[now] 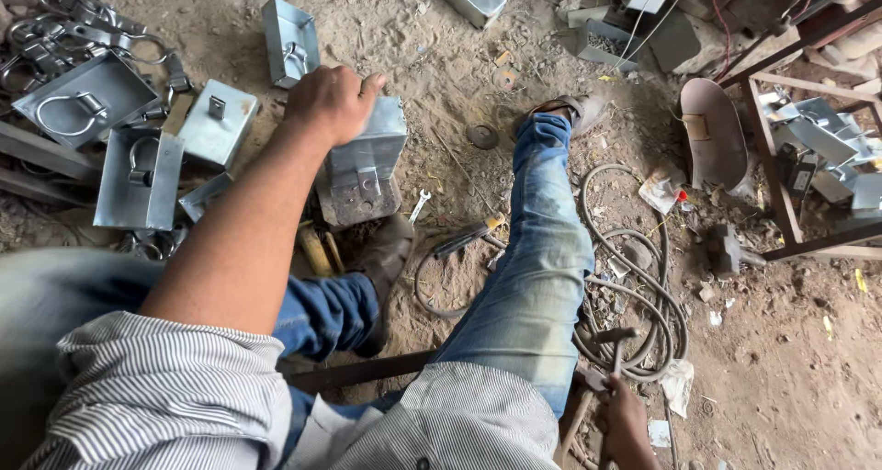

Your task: The person places a metal lid onto a small rectangular metal housing and uses a hammer to tap the edges into place, eventually securing the hinged handle.

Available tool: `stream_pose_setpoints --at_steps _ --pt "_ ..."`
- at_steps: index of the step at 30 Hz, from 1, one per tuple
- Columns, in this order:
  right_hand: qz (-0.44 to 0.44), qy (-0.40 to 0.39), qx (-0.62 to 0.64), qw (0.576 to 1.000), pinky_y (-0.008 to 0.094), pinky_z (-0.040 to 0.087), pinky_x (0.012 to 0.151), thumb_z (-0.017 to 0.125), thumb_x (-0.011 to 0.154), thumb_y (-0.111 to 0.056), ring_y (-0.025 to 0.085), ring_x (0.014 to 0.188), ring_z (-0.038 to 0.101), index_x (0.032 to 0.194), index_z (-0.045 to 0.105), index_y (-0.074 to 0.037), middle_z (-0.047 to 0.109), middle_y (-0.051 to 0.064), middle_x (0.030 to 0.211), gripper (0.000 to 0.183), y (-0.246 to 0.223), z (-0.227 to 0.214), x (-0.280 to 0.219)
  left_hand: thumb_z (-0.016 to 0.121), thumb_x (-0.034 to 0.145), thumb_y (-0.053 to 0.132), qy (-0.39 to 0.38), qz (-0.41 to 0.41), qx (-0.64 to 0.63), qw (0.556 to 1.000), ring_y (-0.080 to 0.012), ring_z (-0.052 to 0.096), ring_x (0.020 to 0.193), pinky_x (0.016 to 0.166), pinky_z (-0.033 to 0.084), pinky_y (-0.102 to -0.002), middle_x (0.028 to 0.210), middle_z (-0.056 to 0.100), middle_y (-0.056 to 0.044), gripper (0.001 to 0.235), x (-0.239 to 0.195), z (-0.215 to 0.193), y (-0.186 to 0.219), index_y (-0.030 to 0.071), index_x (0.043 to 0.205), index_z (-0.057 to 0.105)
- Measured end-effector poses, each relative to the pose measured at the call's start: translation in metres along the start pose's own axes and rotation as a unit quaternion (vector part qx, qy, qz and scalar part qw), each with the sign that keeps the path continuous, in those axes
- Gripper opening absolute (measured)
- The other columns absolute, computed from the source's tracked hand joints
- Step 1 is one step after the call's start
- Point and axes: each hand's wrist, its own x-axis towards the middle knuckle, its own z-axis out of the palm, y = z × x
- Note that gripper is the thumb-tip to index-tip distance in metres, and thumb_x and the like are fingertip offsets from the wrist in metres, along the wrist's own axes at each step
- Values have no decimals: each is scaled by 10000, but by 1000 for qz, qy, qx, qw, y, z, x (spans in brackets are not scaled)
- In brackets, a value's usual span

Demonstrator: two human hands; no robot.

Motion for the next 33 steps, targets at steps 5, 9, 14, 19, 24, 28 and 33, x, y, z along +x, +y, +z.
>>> stream_pose_setpoints --at_steps 5,9,14,19,24,28,33 --pt "-68 -77 54 993 268 264 358 462 1079 -297 88 434 320 981 543 -84 467 -19 627 248 -77 -2 -47 381 1075 622 3 4 20 1000 -308 668 674 616 543 -500 716 660 -139 680 0 1 2 58 806 650" --pt "-182 -107 57 976 248 265 355 478 1066 -276 61 439 335 993 571 -106 463 -39 640 207 -133 10 -104 401 1071 617 11 6 31 999 -350 705 761 659 565 -521 799 701 -187 676 -2 -2 4 36 871 684" --pt "-303 -124 -1 945 249 288 345 513 1091 -250 64 446 350 947 535 -64 476 -11 666 236 -199 20 -147 392 1088 586 9 3 25 1000 -373 725 811 713 575 -534 848 725 -213 678 2 -2 3 33 884 727" --pt "-370 -95 -65 922 239 356 348 528 1058 -233 48 456 413 963 575 -104 529 -28 699 167 -262 24 -176 405 1085 609 44 24 29 998 -296 616 653 570 513 -472 705 612 -132 676 7 6 -5 74 774 678" --pt "-452 -231 -5 862 186 329 388 575 1083 -209 5 488 416 985 582 -81 520 -39 715 162 -290 41 -193 379 1084 583 6 -3 24 1000 -162 416 479 442 389 -368 563 433 2 633 1 10 -2 128 681 554" --pt "-468 -215 -39 856 208 306 363 593 1067 -195 22 458 390 969 604 -55 523 -28 688 171 -285 57 -200 395 1076 595 27 3 16 1000 -173 459 479 437 425 -377 572 463 -9 622 2 8 -1 125 705 563" --pt "-472 -231 -45 850 199 307 371 604 1049 -189 20 465 416 1009 654 -39 540 -27 676 163 -267 68 -198 378 1095 592 25 1 18 1000 -194 523 515 476 466 -395 588 518 -39 650 -4 5 3 107 726 602"
